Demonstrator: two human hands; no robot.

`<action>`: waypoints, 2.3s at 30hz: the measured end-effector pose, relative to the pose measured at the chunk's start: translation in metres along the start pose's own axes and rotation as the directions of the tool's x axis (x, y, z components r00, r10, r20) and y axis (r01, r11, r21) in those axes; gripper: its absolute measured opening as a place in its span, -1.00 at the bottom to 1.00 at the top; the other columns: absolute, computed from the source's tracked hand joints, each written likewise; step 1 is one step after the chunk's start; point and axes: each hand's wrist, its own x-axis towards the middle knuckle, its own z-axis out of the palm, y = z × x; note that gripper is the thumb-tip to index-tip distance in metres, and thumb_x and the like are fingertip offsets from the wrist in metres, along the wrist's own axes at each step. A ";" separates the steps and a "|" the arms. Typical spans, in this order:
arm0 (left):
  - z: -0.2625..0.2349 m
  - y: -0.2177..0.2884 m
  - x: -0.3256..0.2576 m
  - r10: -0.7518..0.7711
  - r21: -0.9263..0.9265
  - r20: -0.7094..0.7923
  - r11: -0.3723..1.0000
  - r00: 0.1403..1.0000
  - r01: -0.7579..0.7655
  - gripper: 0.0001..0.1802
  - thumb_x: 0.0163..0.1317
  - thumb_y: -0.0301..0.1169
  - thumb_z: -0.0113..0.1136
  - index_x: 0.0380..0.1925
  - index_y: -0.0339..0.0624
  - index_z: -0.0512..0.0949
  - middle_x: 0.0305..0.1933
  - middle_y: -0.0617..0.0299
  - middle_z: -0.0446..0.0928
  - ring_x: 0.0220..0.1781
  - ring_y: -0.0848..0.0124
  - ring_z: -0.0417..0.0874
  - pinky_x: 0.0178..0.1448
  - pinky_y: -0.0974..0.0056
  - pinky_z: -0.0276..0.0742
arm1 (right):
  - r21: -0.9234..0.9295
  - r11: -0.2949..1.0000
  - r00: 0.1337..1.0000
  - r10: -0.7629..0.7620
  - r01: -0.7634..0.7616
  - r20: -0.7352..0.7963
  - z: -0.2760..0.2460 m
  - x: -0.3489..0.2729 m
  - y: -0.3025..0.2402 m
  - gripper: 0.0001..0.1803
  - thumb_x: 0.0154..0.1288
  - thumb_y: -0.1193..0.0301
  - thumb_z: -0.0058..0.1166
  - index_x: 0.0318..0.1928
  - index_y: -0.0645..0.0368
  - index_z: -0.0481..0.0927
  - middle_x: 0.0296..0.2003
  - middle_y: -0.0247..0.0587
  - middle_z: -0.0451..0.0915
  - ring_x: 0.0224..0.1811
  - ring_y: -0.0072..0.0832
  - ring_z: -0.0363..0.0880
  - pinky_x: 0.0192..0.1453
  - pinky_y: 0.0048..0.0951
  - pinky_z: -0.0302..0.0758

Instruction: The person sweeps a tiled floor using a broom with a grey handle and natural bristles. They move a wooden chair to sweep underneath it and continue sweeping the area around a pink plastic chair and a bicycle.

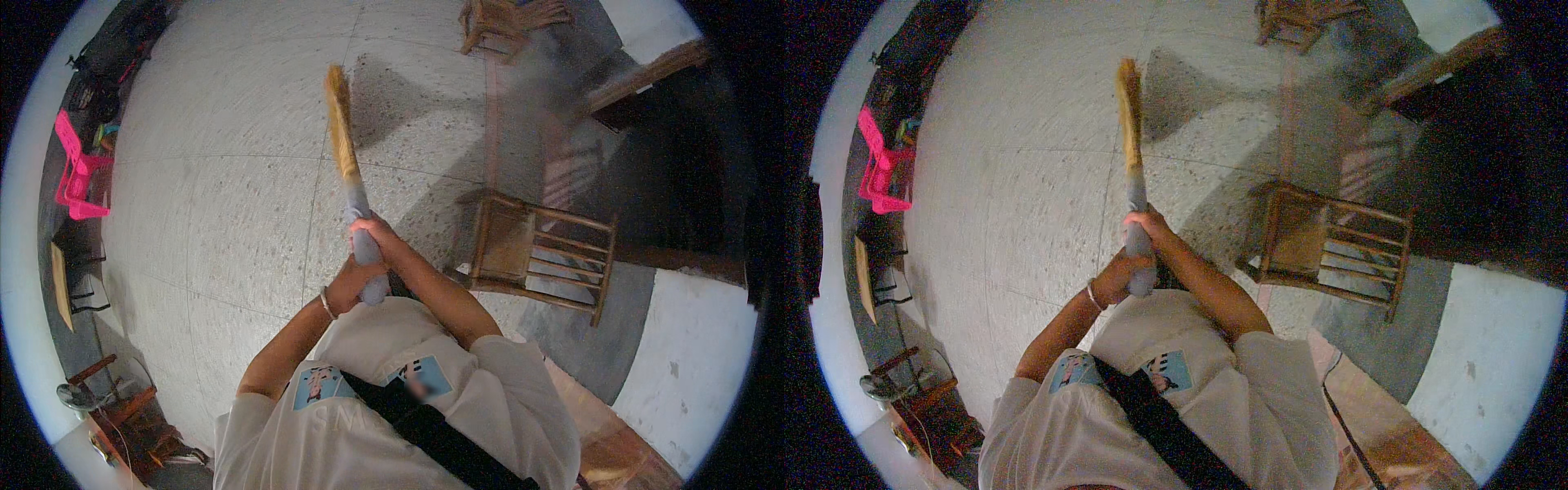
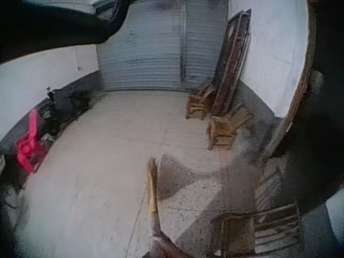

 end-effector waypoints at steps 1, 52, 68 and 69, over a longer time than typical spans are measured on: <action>0.006 0.004 0.008 -0.001 0.045 0.006 0.999 1.000 0.001 -0.57 0.03 -0.27 0.17 -0.15 -0.18 0.28 -0.38 0.18 0.46 -0.46 0.34 0.54 -0.44 0.28 0.51 | -0.046 0.999 1.000 -0.016 0.015 -0.013 -0.007 -0.001 -0.011 -0.63 -0.14 0.47 0.03 -0.22 0.19 0.31 -0.58 -0.21 0.41 -0.59 -0.42 0.43 -0.52 -0.35 0.42; 0.047 0.035 0.138 0.164 -0.692 0.031 0.716 0.986 -0.098 -0.70 0.06 -0.34 0.09 -0.24 -0.30 0.38 -0.41 0.09 0.47 -0.45 0.32 0.52 -0.52 0.34 0.48 | -0.134 0.856 0.861 0.508 -0.500 0.027 -0.152 0.104 -0.087 -0.56 -0.15 0.35 0.08 -0.20 0.19 0.27 -0.35 -0.14 0.32 -0.33 -0.30 0.38 -0.25 -0.21 0.41; 0.050 0.084 0.132 0.323 -0.289 -0.246 0.876 0.914 -0.387 -0.67 0.00 -0.36 0.14 -0.25 -0.23 0.33 -0.42 0.18 0.41 -0.47 0.34 0.52 -0.43 0.28 0.52 | -0.365 0.916 0.970 0.218 -0.165 0.109 -0.040 0.089 -0.173 -0.50 -0.23 0.38 0.14 -0.19 0.19 0.28 -0.46 -0.20 0.38 -0.55 -0.36 0.41 -0.48 -0.28 0.42; 0.052 0.093 0.140 0.296 -0.348 -0.199 0.870 0.934 -0.350 -0.70 0.00 -0.34 0.14 -0.28 -0.23 0.35 -0.43 0.18 0.43 -0.46 0.35 0.53 -0.42 0.28 0.51 | -0.399 0.909 0.988 0.149 -0.123 0.035 -0.053 0.093 -0.183 -0.53 -0.21 0.41 0.12 -0.20 0.19 0.29 -0.48 -0.21 0.38 -0.54 -0.37 0.42 -0.49 -0.30 0.43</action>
